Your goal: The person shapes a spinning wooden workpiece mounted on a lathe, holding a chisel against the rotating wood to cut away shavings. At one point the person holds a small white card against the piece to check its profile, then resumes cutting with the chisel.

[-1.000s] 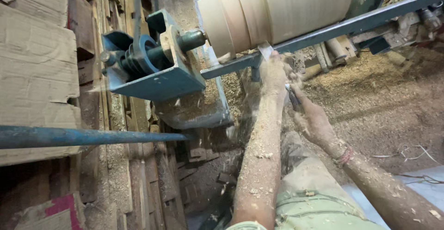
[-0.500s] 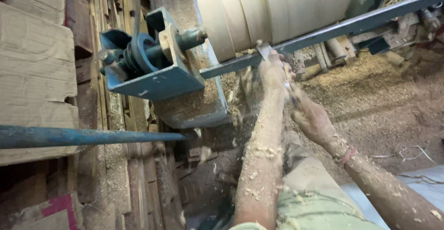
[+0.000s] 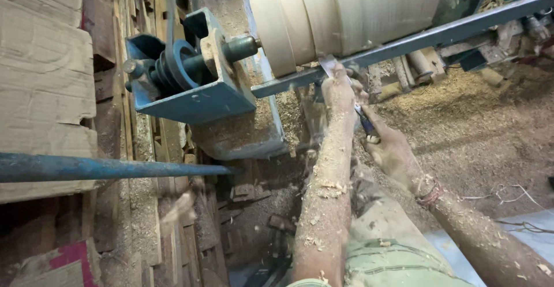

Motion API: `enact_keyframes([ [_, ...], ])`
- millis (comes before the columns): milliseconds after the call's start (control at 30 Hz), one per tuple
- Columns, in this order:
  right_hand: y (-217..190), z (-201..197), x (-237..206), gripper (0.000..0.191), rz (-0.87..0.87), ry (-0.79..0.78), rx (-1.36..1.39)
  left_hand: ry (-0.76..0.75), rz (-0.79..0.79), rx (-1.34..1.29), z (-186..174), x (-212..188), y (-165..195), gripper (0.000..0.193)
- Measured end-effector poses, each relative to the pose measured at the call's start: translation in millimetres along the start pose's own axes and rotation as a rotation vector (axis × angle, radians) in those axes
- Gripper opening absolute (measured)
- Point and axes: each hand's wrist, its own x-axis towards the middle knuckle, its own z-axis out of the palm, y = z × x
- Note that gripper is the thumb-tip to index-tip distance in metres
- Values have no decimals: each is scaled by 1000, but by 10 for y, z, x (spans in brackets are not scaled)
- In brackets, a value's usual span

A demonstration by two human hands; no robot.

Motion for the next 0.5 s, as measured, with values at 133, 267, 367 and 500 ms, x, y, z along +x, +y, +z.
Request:
enact_keyframes([
  [133,-93,13,39,89,-248,88,43,50,28,115,-40,42,-16,38],
  [267,-113,3,30,79,94,-54,75,58,84,162,-40,54,11,43],
  [367,-93,-20,32,74,-136,33,57,87,-107,110,-19,65,54,37],
  [500,-49,-80,45,82,-95,-2,136,29,75,-18,8,13,28,39],
])
